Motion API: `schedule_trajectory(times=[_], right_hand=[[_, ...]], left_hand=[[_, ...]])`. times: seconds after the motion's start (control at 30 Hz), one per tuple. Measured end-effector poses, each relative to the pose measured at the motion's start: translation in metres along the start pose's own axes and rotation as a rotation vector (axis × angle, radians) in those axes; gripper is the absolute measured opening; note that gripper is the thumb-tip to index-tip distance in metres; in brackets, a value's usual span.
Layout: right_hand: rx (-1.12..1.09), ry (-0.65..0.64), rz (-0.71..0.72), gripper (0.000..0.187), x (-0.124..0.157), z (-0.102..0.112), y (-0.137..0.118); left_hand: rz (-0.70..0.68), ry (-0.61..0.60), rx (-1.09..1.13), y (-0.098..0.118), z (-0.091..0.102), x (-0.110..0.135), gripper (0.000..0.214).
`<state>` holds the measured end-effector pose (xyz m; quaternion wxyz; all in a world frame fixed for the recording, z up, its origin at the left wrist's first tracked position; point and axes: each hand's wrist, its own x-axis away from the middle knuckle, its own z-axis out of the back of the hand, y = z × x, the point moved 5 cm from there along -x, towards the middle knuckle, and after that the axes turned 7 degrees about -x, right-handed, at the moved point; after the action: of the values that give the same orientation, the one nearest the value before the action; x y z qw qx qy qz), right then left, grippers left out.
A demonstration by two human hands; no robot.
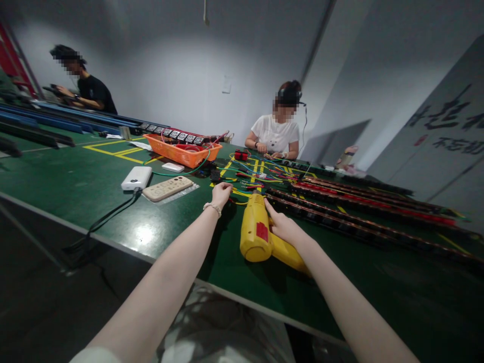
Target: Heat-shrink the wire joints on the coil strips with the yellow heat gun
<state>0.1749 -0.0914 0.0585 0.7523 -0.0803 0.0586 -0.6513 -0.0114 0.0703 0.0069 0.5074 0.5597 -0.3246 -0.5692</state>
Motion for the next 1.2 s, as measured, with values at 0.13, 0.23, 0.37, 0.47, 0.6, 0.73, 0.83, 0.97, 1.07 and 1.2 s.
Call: schedule_trajectory(times=[0.13, 0.23, 0.37, 0.47, 0.6, 0.73, 0.83, 0.97, 1.07, 1.2], right_hand=[[0.024, 0.012, -0.054, 0.085, 0.005, 0.003, 0.007], [0.059, 0.022, -0.058, 0.084, 0.006, 0.004, 0.004], [0.089, 0.011, -0.045, 0.084, 0.009, 0.008, -0.002], [0.086, -0.012, -0.024, 0.084, 0.011, 0.009, -0.005], [0.107, -0.004, 0.005, 0.084, 0.007, 0.006, -0.01], [0.148, -0.003, 0.048, 0.084, -0.006, -0.003, -0.024], [0.164, -0.02, 0.069, 0.084, -0.016, -0.008, -0.037], [0.161, -0.015, 0.128, 0.083, -0.023, -0.01, -0.054], [0.157, -0.003, 0.158, 0.082, -0.025, -0.01, -0.06], [0.153, 0.014, 0.169, 0.084, -0.026, -0.011, -0.061]], left_hand=[[-0.033, 0.006, 0.027, 0.002, -0.001, 0.0, 0.022], [-0.026, 0.005, 0.048, 0.004, -0.001, 0.001, 0.022], [-0.005, -0.003, 0.106, 0.005, -0.002, 0.001, 0.023], [0.008, -0.001, 0.11, 0.005, -0.002, 0.002, 0.022], [-0.002, -0.003, 0.106, 0.006, -0.002, 0.003, 0.021], [-0.025, 0.003, 0.072, 0.007, -0.002, 0.004, 0.022], [-0.023, 0.011, 0.035, 0.008, -0.001, 0.004, 0.022], [-0.019, 0.003, -0.004, 0.01, 0.001, 0.005, 0.022], [-0.01, -0.005, -0.021, 0.013, 0.002, 0.006, 0.021], [0.001, -0.008, -0.001, 0.013, 0.002, 0.004, 0.02]])
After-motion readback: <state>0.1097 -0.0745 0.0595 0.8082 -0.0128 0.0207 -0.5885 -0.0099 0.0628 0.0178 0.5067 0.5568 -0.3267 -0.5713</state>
